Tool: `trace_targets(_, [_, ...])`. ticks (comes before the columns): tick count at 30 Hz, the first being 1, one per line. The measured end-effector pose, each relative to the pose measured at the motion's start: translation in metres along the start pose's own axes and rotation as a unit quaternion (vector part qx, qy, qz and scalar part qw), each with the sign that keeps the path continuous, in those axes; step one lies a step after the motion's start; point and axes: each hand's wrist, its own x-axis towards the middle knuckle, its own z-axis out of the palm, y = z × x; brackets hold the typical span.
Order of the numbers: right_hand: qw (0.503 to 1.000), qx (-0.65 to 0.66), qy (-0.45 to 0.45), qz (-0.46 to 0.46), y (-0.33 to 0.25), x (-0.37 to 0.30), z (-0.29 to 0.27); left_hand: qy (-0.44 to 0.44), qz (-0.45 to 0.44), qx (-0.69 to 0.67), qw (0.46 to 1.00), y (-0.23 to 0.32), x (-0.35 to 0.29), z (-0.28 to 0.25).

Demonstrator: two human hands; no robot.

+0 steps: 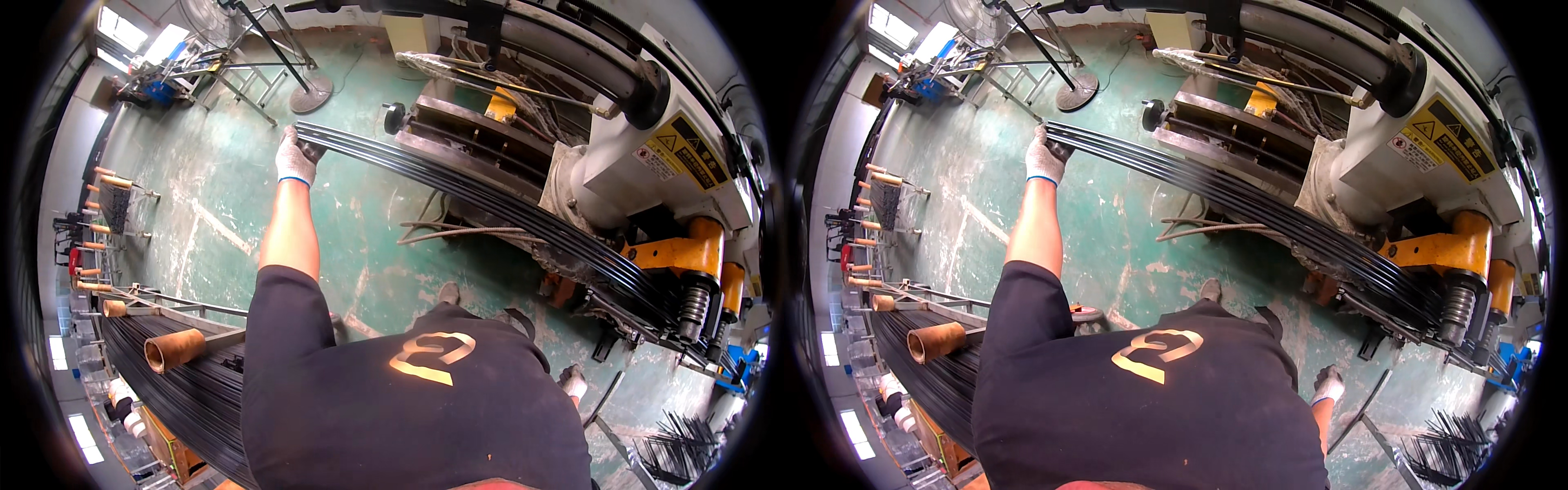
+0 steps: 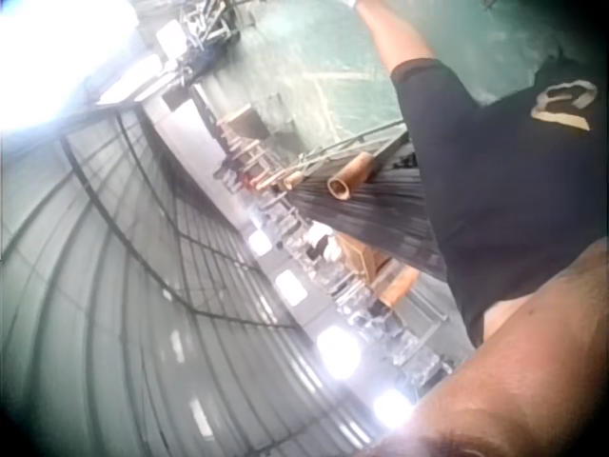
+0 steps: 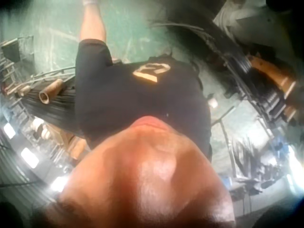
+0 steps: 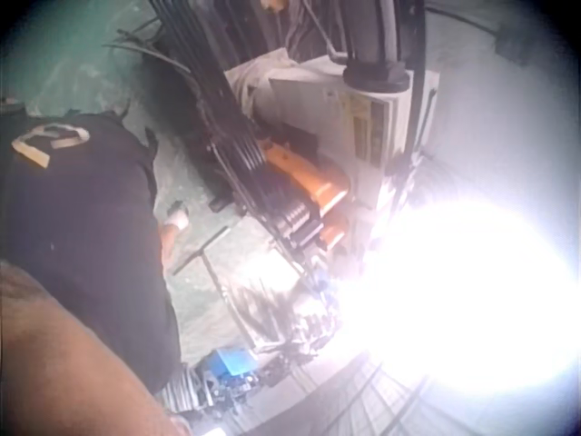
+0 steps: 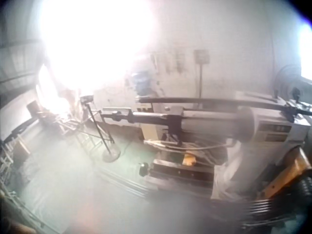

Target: The person picks up bundles of long metal rods and feeds them into a bending machine to form U-shaped pieces. The person then measures the bent rods on a wooden workbench using a tape measure and a hammer, and places the finished pieces onto a metal rack.

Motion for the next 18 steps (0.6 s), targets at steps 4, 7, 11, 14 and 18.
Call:
trace_targets(4, [0.999, -0.006, -0.048, -0.007, -0.015, -0.008, 0.007, 0.004, 0.017, 0.035, 0.999, 0.003, -0.002, -0.012])
trace_targets(7, [0.999, -0.03, -0.033, -0.024, -0.018, -0.013, 0.025, -0.005, 0.027, 0.038, 0.999, 0.004, 0.003, -0.015])
trace_targets(11, [0.997, -0.046, -0.058, -0.023, -0.012, -0.014, 0.026, -0.048, 0.007, 0.049, 0.998, 0.003, 0.0, -0.006])
trace_targets(14, [0.999, -0.023, -0.01, -0.032, 0.004, -0.017, 0.022, -0.078, -0.041, 0.047, 0.995, 0.009, 0.009, -0.007])
trace_targets(18, [0.997, -0.033, -0.067, -0.024, 0.045, 0.025, -0.024, -0.123, -0.081, 0.076, 0.986, 0.004, 0.04, -0.019])
